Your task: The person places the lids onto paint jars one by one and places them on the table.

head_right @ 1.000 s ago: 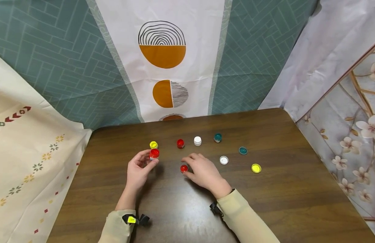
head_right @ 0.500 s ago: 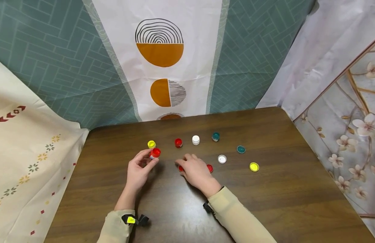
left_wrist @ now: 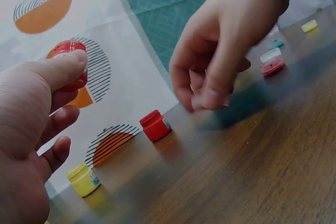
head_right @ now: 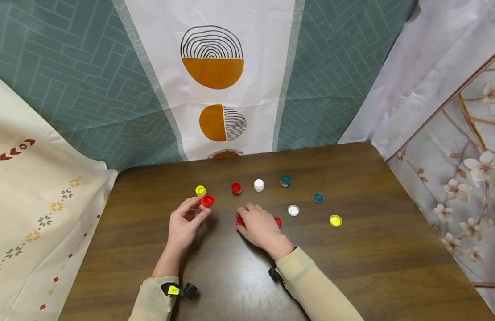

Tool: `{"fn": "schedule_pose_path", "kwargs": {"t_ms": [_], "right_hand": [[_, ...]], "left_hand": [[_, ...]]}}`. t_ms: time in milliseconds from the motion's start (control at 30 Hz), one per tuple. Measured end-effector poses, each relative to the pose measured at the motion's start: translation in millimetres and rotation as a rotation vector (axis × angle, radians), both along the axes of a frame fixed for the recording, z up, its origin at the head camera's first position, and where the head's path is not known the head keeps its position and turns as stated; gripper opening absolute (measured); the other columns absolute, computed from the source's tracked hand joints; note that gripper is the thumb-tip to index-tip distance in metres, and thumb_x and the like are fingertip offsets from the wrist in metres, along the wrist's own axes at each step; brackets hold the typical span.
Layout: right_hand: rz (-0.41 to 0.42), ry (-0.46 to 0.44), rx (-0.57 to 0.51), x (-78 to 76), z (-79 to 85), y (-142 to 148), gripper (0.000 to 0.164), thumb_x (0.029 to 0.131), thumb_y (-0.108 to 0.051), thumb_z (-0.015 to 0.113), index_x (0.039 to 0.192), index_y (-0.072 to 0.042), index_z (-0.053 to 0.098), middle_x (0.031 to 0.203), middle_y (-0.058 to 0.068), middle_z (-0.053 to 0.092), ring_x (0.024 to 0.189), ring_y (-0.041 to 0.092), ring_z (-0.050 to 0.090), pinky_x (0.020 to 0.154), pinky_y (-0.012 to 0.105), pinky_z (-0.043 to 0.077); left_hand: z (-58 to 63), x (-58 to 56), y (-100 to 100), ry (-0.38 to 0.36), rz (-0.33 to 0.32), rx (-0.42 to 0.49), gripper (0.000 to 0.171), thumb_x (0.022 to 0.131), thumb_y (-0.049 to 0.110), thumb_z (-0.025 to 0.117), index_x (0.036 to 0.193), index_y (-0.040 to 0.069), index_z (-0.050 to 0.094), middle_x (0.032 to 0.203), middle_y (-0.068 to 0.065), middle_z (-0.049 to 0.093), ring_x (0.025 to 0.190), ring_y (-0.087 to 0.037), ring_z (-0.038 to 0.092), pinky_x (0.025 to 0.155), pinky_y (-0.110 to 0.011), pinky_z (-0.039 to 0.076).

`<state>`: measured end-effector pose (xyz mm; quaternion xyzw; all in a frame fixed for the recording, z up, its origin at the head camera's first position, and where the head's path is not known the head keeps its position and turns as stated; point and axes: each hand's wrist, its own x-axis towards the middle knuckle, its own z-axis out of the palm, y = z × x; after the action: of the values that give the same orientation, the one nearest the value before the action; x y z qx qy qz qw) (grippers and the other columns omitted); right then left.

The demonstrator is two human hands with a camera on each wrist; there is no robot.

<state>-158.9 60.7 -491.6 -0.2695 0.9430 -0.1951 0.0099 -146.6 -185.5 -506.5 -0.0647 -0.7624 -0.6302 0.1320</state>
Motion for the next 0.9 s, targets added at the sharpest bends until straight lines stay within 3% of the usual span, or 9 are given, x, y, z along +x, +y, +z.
{"fn": "schedule_pose_path", "kwargs": {"t_ms": [133, 267, 467, 567, 667, 900], "right_hand": [[-0.066, -0.122, -0.219, -3.9, 6.9, 1.7, 0.022, 0.104, -0.028, 0.071, 0.120, -0.013, 0.069, 0.095, -0.005, 0.063, 0.087, 0.014, 0.061, 0.080, 0.037, 0.053], [-0.102, -0.218, -0.520, -5.8, 20.0, 4.0, 0.029, 0.111, -0.030, 0.062, 0.133, -0.014, 0.071, 0.107, -0.005, 0.070, 0.096, 0.015, 0.066, 0.087, 0.040, 0.054], [-0.088, -0.360, -0.875, -3.7, 36.7, 5.8, 0.027, 0.100, -0.023, 0.078, 0.123, -0.011, 0.070, 0.114, 0.002, 0.073, 0.109, 0.022, 0.065, 0.084, 0.034, 0.053], [-0.037, -0.365, -0.902, -1.8, 39.1, 5.5, 0.037, 0.100, -0.017, 0.078, 0.135, -0.011, 0.068, 0.125, 0.005, 0.071, 0.114, 0.023, 0.063, 0.085, 0.034, 0.051], [0.021, -0.314, -0.855, -0.6, 38.7, 4.2, 0.042, 0.103, -0.015, 0.073, 0.145, -0.014, 0.065, 0.139, 0.003, 0.066, 0.121, 0.021, 0.060, 0.089, 0.038, 0.050], [0.051, -0.224, -0.826, -0.4, 35.5, 5.0, 0.037, 0.100, -0.012, 0.077, 0.136, -0.013, 0.071, 0.133, -0.001, 0.065, 0.110, 0.020, 0.058, 0.082, 0.037, 0.050]], "left_hand": [[0.8, 1.4, 2.2, -0.008, -0.011, 0.000, 0.042, 0.090, 0.010, 0.088, 0.130, 0.011, 0.078, 0.119, -0.004, 0.073, 0.090, -0.022, 0.063, 0.076, -0.024, 0.051], [1.9, 3.1, 5.4, -0.017, -0.023, 0.007, 0.042, 0.088, 0.009, 0.090, 0.128, 0.010, 0.079, 0.106, -0.008, 0.073, 0.089, -0.024, 0.062, 0.076, -0.027, 0.051], [3.7, 5.9, 10.6, -0.026, -0.043, -0.001, 0.037, 0.087, 0.008, 0.091, 0.122, 0.011, 0.080, 0.096, -0.007, 0.072, 0.088, -0.023, 0.061, 0.075, -0.031, 0.050], [5.2, 7.4, 13.7, -0.018, -0.078, -0.008, 0.037, 0.087, 0.007, 0.090, 0.123, 0.011, 0.080, 0.100, -0.006, 0.073, 0.088, -0.022, 0.062, 0.075, -0.029, 0.050], [5.8, 8.6, 16.5, -0.011, -0.114, -0.008, 0.038, 0.087, 0.005, 0.089, 0.124, 0.010, 0.080, 0.106, -0.006, 0.075, 0.088, -0.022, 0.062, 0.075, -0.027, 0.050], [9.5, 10.9, 20.3, 0.008, -0.158, -0.023, 0.037, 0.088, 0.004, 0.088, 0.124, 0.007, 0.079, 0.115, -0.008, 0.075, 0.091, -0.020, 0.062, 0.076, -0.026, 0.051]]}}
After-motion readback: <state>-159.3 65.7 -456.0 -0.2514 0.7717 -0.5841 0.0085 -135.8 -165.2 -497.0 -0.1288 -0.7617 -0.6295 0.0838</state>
